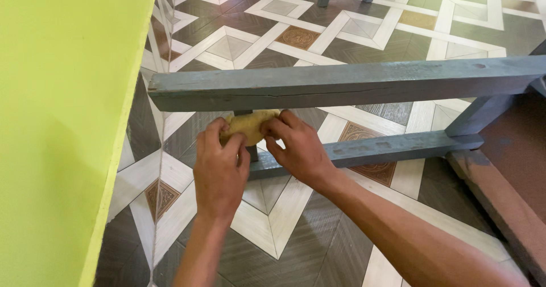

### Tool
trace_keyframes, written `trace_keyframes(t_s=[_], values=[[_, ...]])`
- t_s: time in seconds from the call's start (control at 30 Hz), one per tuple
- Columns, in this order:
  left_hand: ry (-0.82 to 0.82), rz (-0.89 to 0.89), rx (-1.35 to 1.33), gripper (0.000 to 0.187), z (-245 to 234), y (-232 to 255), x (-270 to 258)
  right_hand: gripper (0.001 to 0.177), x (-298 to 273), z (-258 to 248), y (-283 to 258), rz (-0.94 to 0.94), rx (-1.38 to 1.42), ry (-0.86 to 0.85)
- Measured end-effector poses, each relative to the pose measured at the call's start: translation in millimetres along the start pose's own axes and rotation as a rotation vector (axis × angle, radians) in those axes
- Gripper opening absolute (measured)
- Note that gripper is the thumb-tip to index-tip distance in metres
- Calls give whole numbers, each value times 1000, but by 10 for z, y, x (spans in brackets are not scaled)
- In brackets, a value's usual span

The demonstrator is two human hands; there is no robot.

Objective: The person sands the frame of a blue wooden table using a yellow sanding sponge. They work on the long side rails and the cross supports, moving the sponge back and forth to smooth the surface and remove old paint or markings.

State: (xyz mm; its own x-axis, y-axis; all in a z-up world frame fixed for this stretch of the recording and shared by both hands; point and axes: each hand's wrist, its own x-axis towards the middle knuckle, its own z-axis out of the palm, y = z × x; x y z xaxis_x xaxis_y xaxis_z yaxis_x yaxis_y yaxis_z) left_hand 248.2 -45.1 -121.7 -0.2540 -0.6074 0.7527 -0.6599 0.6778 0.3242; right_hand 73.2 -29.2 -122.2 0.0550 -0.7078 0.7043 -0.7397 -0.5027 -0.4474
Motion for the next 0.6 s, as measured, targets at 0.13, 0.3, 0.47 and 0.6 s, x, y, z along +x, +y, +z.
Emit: trace_keyframes(t_s=[0.13, 0.3, 0.47, 0.6], values=[[34, 33, 8, 19, -24, 47, 67, 17, 11, -33, -4, -18, 13, 49], [23, 15, 8, 20, 40, 30, 34, 14, 26, 73, 49, -2, -5, 68], [-41, -59, -11, 20, 125, -5, -72, 13, -41, 147, 118, 80, 22, -17], [-75, -88, -29, 19, 214, -69, -198, 13, -161, 206, 210, 105, -19, -93]])
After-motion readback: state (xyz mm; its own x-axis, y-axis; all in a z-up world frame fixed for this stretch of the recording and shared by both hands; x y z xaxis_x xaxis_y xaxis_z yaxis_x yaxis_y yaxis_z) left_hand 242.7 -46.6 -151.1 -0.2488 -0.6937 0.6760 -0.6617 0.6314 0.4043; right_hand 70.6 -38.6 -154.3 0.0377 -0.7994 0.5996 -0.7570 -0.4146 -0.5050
